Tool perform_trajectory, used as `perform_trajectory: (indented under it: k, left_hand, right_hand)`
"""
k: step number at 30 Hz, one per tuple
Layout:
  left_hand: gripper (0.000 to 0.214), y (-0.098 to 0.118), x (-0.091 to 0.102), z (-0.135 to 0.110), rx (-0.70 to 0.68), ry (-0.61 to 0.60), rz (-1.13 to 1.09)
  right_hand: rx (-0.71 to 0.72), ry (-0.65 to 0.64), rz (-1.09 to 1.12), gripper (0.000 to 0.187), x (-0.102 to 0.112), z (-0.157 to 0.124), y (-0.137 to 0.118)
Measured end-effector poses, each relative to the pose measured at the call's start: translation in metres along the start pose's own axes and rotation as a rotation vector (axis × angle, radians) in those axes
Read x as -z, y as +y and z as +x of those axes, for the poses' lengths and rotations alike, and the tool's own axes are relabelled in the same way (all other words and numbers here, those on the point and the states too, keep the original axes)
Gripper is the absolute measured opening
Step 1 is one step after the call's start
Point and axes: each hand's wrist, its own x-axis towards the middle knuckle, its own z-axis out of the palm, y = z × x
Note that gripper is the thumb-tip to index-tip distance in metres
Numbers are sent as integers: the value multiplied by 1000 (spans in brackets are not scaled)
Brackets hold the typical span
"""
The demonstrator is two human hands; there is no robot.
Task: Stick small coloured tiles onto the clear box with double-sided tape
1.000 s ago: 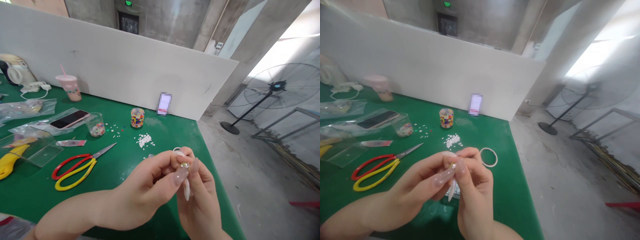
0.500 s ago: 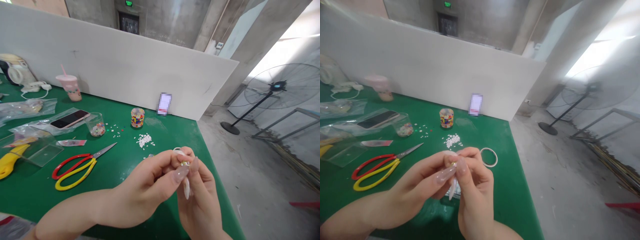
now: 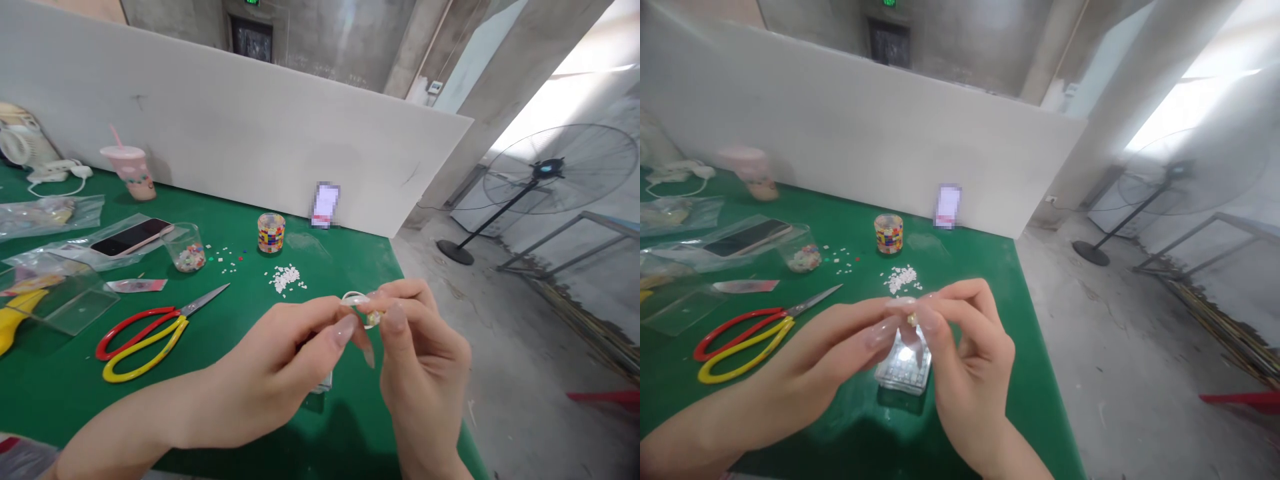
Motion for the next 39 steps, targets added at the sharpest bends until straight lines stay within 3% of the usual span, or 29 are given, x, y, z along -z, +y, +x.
perform_trajectory:
  k: [5,9,19,29,39]
  left_hand:
    - [32,1,-2,2,-65,10,188]
    - [30,2,-3,5,-153,-22,264]
    - [31,0,-2,3,-58,-159,135]
    - [32,4,-2,5,-176,-164,128]
    - [26,3,-5,5,-193,-143,195]
  right_hand:
    - [40,-73,-115,20,7,7,-2]
    - [-28,-158,-44,16,10,10,-1]
    - [-216,-276,362,6,10,13,-1]
    - [-252,-323,409,8,13,14,-4]
    - [-264,-313,392,8,12,10,-6]
